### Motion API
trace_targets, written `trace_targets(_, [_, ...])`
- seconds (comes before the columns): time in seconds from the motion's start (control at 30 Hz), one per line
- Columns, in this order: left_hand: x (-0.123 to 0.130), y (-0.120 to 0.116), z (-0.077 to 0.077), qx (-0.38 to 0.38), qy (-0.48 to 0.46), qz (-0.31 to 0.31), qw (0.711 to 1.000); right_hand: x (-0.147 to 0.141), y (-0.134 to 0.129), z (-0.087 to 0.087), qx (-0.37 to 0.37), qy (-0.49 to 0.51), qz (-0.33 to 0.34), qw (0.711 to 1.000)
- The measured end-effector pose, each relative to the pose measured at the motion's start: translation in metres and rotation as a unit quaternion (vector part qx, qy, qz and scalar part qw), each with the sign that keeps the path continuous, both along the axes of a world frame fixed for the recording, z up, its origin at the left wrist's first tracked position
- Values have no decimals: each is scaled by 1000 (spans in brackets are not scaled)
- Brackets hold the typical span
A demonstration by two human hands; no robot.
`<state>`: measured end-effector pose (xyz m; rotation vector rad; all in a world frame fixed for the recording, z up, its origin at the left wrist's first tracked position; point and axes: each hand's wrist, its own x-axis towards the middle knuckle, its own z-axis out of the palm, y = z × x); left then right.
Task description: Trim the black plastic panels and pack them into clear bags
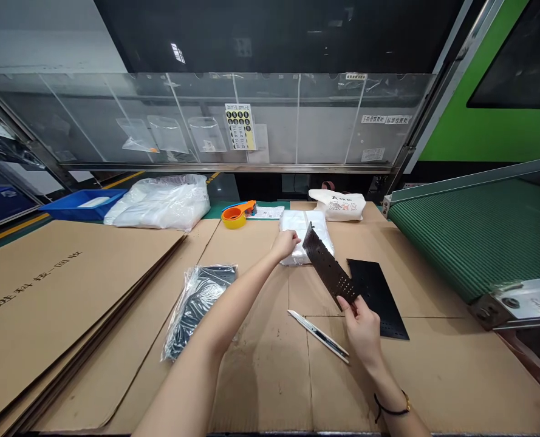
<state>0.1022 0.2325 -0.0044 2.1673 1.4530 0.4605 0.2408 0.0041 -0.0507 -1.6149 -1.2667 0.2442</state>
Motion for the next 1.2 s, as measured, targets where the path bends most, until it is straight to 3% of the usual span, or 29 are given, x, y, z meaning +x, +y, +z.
trace_targets(0.17, [-2, -2, 1, -15, -48, -2, 999, -2, 7, -2, -5, -6, 10, 1000])
trace_targets(0.4, [-4, -3, -3, -12, -162, 44, 986, -1, 8, -2, -12, -6, 10, 1000])
trace_targets(0.63, [0, 1, -3, -36, -327, 118, 937, -6, 17, -1, -26, 11, 30, 999])
trace_targets(0.73, [-7, -4, 1, -28, -361, 145, 921, -6, 9, 1, -30, 43, 35, 998])
trace_targets(0.87, [-34, -28, 0, 12, -327, 127, 936, 3, -21, 4, -30, 126, 40, 991])
trace_targets(0.93, [-50, -42, -3, 28, -289, 101, 952, 7, -40, 3, -60, 269, 74, 959])
trace_targets(0.97, [-56, -49, -4, 29, -266, 85, 960, 8, -50, 1, -92, 361, 102, 922])
trace_targets(1.03, [-66, -61, -6, 15, -216, 48, 975, 5, -68, -5, -170, 527, 156, 818])
trace_targets(1.1, [-70, -71, -6, -4, -162, 7, 987, -1, -81, -11, -219, 620, 174, 733])
trace_targets(1.13, [-70, -75, -5, -8, -136, -13, 991, -6, -85, -13, -221, 649, 163, 709])
trace_targets(1.2, [-68, -82, -1, 2, -87, -49, 995, -14, -88, -14, -196, 682, 109, 696])
